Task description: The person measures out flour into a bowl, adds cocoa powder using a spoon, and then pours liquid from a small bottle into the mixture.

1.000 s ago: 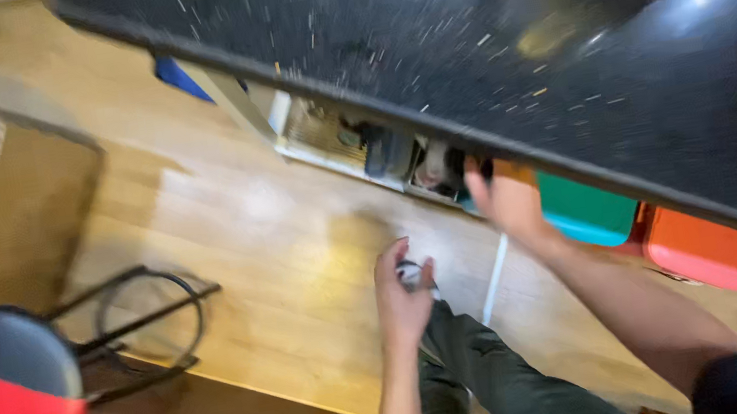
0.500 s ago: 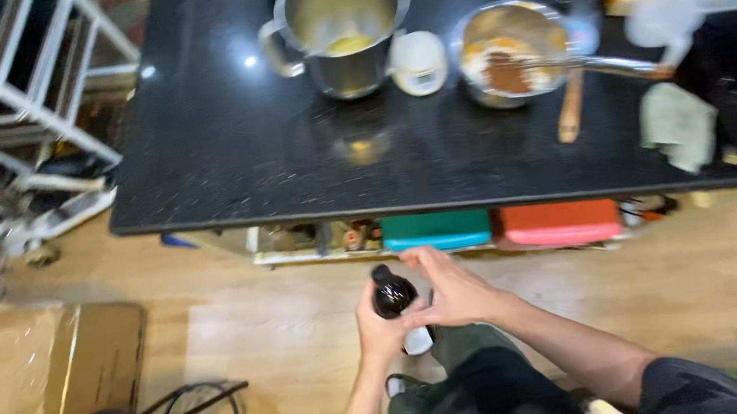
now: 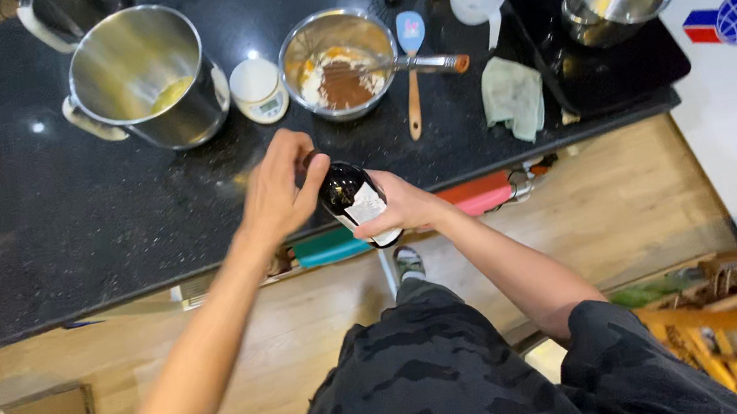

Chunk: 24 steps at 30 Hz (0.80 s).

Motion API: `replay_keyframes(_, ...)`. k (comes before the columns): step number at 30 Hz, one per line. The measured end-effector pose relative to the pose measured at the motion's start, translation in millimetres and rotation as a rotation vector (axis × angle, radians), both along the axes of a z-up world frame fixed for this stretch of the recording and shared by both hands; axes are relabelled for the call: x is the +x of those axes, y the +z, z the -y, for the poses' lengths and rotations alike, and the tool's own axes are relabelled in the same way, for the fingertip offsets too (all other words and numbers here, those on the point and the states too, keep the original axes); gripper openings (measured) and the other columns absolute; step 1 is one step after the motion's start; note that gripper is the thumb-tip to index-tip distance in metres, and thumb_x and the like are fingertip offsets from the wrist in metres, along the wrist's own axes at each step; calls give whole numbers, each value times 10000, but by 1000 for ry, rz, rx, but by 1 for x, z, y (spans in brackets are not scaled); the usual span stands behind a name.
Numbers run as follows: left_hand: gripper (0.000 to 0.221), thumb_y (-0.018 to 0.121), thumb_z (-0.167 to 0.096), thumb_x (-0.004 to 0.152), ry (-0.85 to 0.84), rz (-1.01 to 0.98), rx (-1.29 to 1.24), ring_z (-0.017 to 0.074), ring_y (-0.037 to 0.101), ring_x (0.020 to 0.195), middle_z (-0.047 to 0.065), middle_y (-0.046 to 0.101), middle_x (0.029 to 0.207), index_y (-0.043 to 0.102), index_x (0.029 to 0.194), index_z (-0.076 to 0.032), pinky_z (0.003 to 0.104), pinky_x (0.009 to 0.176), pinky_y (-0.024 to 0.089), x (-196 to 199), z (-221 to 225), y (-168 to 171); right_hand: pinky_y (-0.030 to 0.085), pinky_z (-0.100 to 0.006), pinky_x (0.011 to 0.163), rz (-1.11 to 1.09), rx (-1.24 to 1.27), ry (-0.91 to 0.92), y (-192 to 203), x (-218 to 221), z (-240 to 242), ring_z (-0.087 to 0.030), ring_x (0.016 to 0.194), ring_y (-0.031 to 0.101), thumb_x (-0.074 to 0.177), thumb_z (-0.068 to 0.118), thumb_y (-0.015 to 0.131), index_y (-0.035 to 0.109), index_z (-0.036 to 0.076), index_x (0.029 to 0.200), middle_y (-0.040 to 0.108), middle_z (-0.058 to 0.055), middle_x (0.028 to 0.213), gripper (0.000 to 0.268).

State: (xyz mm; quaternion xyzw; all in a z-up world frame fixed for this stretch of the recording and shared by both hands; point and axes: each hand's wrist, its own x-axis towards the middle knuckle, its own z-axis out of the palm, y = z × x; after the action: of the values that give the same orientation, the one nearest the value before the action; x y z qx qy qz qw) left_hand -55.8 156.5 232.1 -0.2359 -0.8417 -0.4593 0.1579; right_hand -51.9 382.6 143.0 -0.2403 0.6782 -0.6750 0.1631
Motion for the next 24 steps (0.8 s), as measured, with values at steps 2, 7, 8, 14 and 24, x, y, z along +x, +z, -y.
replay_keyframes(2,332,502,-454,1069,-147,-261,-455,360,606,709,65,476,853,539,985,-135,452,656,502,-36,-3,12,520,-321,890,14,113,78,-3,-28,-24,-102,949,633,562,211,1025,701,145,1086,732,41,1000,620)
replay_keyframes(7,364,462,-394,1067,-345,-159,-423,401,619,709,100,538,741,506,819,-132,486,620,502,-98,-37,9,517,-411,936,-59,190,119,61,-73,-54,-211,1011,649,547,231,1006,689,124,1095,741,-50,1031,642)
replay_keyframes(8,359,465,-377,1063,-329,-115,-393,373,632,681,77,568,711,528,795,-146,459,600,514,-104,-40,1,520,-443,954,-90,204,96,77,-75,-55,-260,1023,670,538,244,1001,688,127,1108,744,-87,1034,661)
replay_keyframes(14,632,449,-400,1028,48,201,-475,503,629,601,258,530,501,536,513,-45,529,557,468,-143,-61,-5,519,-574,899,-122,605,-176,52,-103,-57,-442,1076,681,519,416,921,587,183,1273,712,-156,1054,857)
replay_keyframes(24,580,355,-509,1064,-77,610,-485,458,646,1164,273,665,1225,562,1426,-106,605,977,512,-152,-52,113,547,-493,910,-139,517,-382,66,-135,-48,-387,1090,699,526,398,919,597,161,1245,735,-130,1063,823)
